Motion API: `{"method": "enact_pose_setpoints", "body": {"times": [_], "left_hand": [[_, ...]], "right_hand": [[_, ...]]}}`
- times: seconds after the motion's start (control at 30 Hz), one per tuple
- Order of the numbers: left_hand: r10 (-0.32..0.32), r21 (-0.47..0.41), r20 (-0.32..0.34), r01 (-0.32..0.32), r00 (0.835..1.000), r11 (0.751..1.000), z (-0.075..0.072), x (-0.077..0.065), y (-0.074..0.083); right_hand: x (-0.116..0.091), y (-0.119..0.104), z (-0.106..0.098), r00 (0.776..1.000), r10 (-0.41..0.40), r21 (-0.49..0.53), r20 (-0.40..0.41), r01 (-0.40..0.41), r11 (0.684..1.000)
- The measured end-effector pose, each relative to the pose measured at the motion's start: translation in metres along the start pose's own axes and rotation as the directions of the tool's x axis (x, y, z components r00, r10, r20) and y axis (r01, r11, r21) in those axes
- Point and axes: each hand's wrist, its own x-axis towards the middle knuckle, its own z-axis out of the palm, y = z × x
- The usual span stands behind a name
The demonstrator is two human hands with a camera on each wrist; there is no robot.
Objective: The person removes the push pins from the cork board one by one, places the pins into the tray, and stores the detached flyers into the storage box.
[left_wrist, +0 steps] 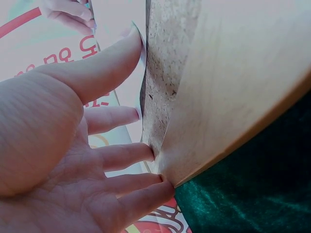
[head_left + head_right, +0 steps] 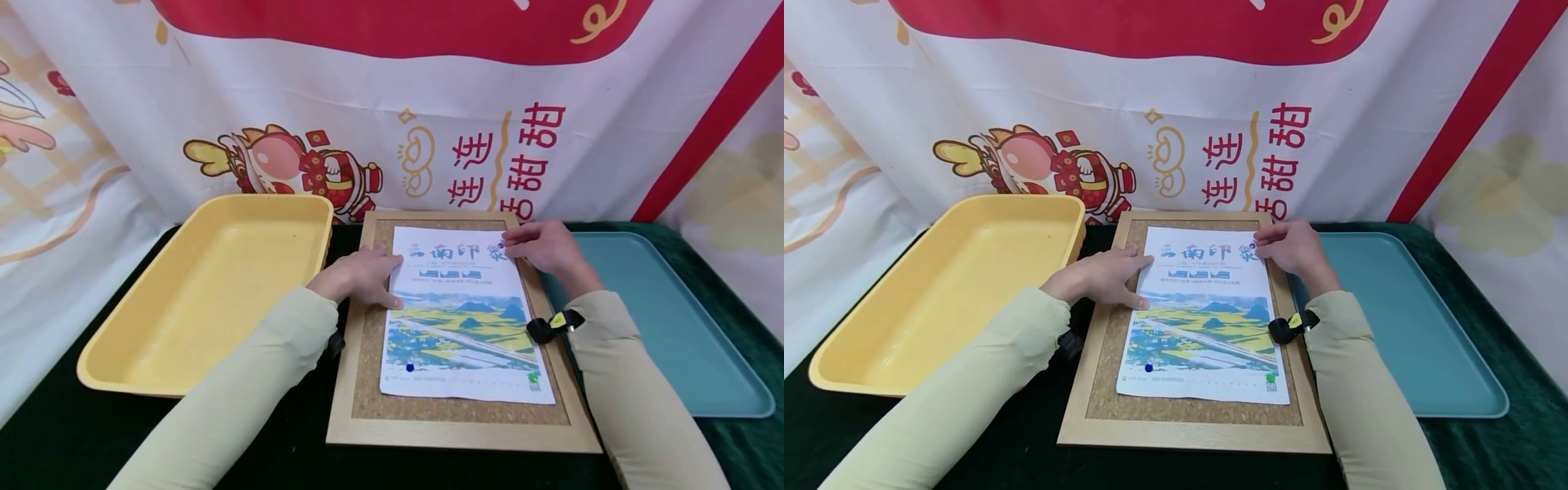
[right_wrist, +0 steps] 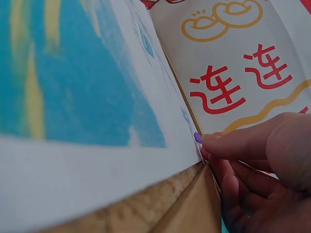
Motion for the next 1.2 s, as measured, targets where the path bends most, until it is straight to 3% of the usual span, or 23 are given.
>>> {"method": "enact_pose_setpoints", "body": {"times": [0.37, 0.8, 1.03, 1.2], "left_hand": [[0.025, -0.006, -0.001, -0.025, 1.000, 1.000, 0.000, 0.006, 0.010], [0.025, -0.018, -0.016, -0.025, 1.000, 1.000, 0.001, 0.007, 0.007], [-0.005, -0.030, -0.016, 0.005, 1.000, 1.000, 0.002, 0.000, -0.001], [0.015, -0.033, -0.016, -0.015, 1.000, 0.999, 0.002, -0.002, -0.004]], "right_hand": [[-0.004, 0.006, -0.009, 1.000, -0.001, -0.092, 0.022, 0.003, 0.996], [0.002, 0.002, -0.008, 1.000, -0.006, -0.126, 0.003, 0.006, 0.992], [0.003, -0.003, 0.002, 1.000, -0.017, -0.084, 0.014, 0.018, 0.996], [0.003, -0.004, 0.006, 1.000, -0.010, -0.068, 0.009, 0.011, 0.998]]}}
